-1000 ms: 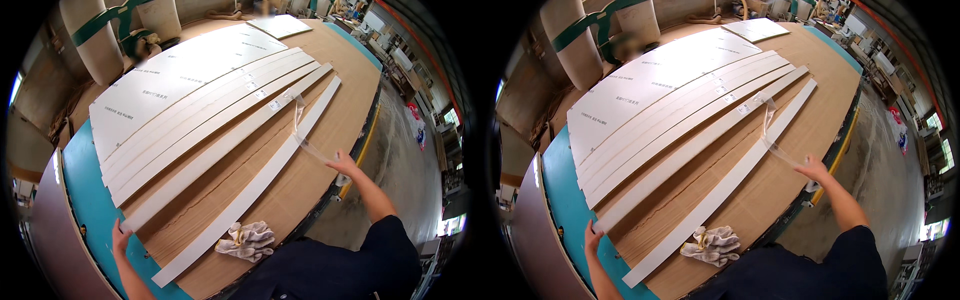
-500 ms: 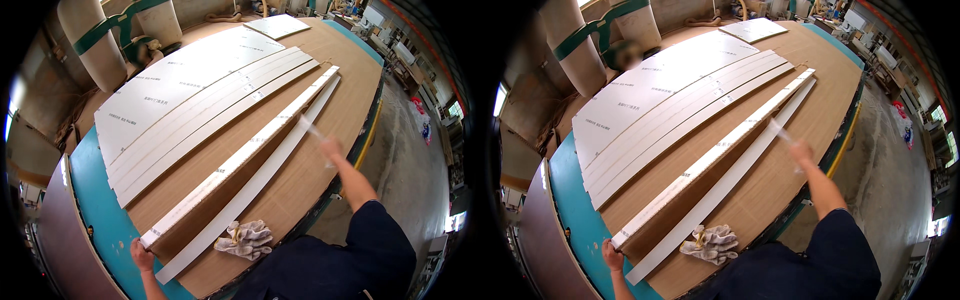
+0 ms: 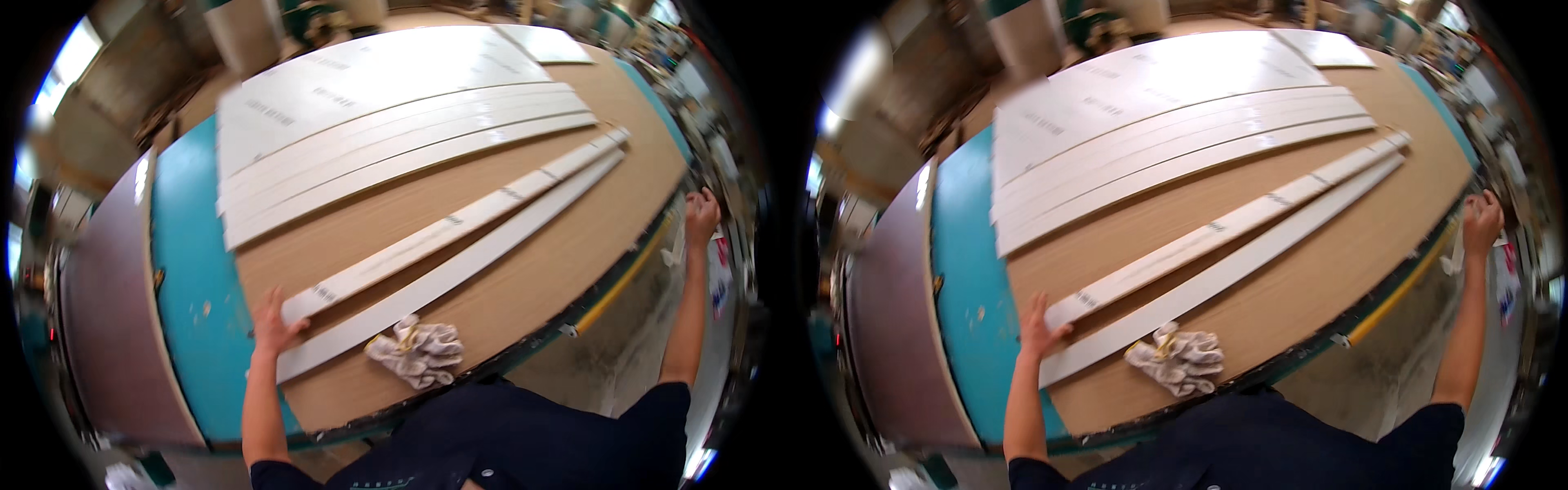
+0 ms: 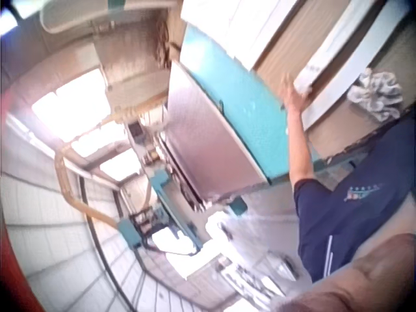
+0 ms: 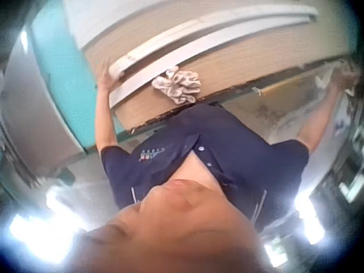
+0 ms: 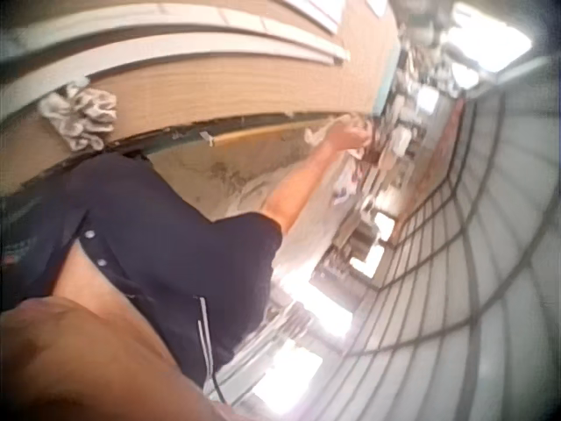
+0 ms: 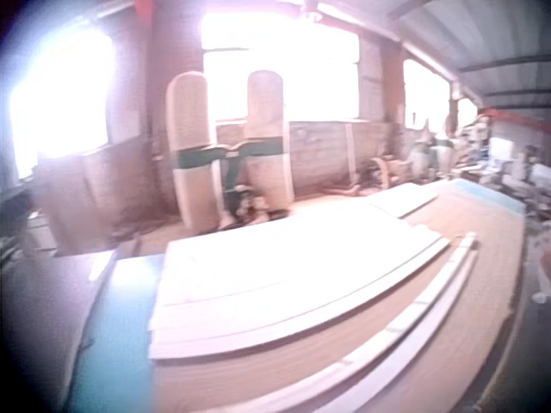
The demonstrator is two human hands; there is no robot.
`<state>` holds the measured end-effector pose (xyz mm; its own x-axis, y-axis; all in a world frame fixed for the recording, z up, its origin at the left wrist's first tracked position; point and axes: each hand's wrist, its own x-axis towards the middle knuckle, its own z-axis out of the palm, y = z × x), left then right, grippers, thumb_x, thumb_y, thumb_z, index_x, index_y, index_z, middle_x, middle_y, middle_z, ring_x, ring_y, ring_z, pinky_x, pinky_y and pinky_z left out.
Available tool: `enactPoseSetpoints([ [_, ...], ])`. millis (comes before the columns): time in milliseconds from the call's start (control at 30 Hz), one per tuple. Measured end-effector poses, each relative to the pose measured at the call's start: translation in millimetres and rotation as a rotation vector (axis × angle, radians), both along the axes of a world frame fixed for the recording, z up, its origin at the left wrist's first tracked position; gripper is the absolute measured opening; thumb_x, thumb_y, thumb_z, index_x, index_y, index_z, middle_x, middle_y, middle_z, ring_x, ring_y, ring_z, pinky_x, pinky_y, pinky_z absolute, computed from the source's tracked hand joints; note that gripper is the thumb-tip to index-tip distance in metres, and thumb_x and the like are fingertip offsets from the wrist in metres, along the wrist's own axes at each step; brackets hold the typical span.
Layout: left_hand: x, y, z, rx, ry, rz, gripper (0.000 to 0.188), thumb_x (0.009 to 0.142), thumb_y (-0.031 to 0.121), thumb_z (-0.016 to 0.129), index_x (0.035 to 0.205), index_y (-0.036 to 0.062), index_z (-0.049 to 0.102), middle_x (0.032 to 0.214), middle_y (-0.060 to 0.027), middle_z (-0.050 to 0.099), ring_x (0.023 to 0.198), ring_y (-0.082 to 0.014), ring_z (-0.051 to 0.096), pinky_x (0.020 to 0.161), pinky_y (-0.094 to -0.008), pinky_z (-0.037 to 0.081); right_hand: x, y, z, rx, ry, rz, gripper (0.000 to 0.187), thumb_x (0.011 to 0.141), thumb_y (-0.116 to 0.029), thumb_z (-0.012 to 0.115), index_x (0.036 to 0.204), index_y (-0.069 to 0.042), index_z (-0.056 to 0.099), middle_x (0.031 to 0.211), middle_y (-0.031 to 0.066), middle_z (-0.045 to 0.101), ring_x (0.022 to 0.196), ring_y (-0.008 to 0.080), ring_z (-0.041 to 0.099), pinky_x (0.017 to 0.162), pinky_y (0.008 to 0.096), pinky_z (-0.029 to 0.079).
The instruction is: The person cleans several long white boards on a large worktable in a workshop using a cloth. They wipe down each board individually, moving them across the table.
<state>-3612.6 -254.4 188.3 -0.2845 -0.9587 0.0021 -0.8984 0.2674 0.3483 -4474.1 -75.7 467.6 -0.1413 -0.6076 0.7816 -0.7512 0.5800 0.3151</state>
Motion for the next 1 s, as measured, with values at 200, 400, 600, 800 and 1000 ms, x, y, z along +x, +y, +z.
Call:
enactPoseSetpoints([
  [200, 31.6, 15.7, 2.4, 0.033, 0.007, 0.047, 0.08, 0.064, 0.025, 0.082, 0.134, 0.0059, 0.047, 0.139, -0.016, 0.047, 0.133, -0.0353, 0.038, 0.111, -0.044, 0.031, 253.9, -124.3, -190.1, 0.52, -1.331, 0.747, 0.027, 0.069, 0.003, 0.048, 0.089, -0.001, 0.065, 0.081, 0.0139, 0.068, 0.078, 0.0192, 0.065, 0.073, 0.0305, 0.052],
  [400, 37.7, 30.1, -27.0, -0.04, 0.324, 0.173, 0.068, 0.065, 0.002, 0.065, 0.13, 0.0079, 0.051, 0.133, -0.0152, 0.053, 0.13, -0.032, 0.044, 0.108, -0.0412, 0.035, 517.8, -180.7, -191.9, 1.077, -1.099, 1.121, 0.019, 0.077, -0.022, 0.062, 0.087, -0.009, 0.072, 0.079, 0.0127, 0.067, 0.071, 0.0273, 0.065, 0.066, 0.0376, 0.052],
  [600, 34.7, 26.4, -30.2, -0.009, 0.408, 0.19, 0.071, 0.065, 0.008, 0.074, 0.132, 0.0091, 0.049, 0.132, -0.0126, 0.054, 0.13, -0.0293, 0.044, 0.108, -0.0419, 0.033, 664.7, -200.3, -228.0, 1.137, -0.813, 1.309, 0.016, 0.081, -0.025, 0.068, 0.09, -0.012, 0.071, 0.086, 0.0104, 0.064, 0.079, 0.0316, 0.065, 0.07, 0.0415, 0.053],
  [800, 41.8, 24.6, -39.6, -0.009, 0.47, 0.233, 0.068, 0.069, 0.014, 0.078, 0.131, 0.0105, 0.05, 0.134, -0.0103, 0.052, 0.131, -0.0271, 0.043, 0.108, -0.0417, 0.032, 737.1, -203.9, -269.1, 1.086, -0.63, 1.478, 0.012, 0.078, -0.02, 0.069, 0.084, -0.01, 0.069, 0.091, 0.0098, 0.061, 0.079, 0.0295, 0.065, 0.068, 0.0403, 0.053],
  [1000, 42.4, 23.3, -43.0, -0.04, 0.5, 0.213, 0.064, 0.071, 0.013, 0.076, 0.13, 0.0102, 0.051, 0.132, -0.0089, 0.055, 0.129, -0.0273, 0.045, 0.107, -0.0416, 0.033, 743.7, -204.5, -285.7, 1.108, -0.508, 1.488, 0.008, 0.072, -0.011, 0.061, 0.075, -0.006, 0.066, 0.087, 0.0118, 0.064, 0.076, 0.0279, 0.066, 0.068, 0.0393, 0.053],
])
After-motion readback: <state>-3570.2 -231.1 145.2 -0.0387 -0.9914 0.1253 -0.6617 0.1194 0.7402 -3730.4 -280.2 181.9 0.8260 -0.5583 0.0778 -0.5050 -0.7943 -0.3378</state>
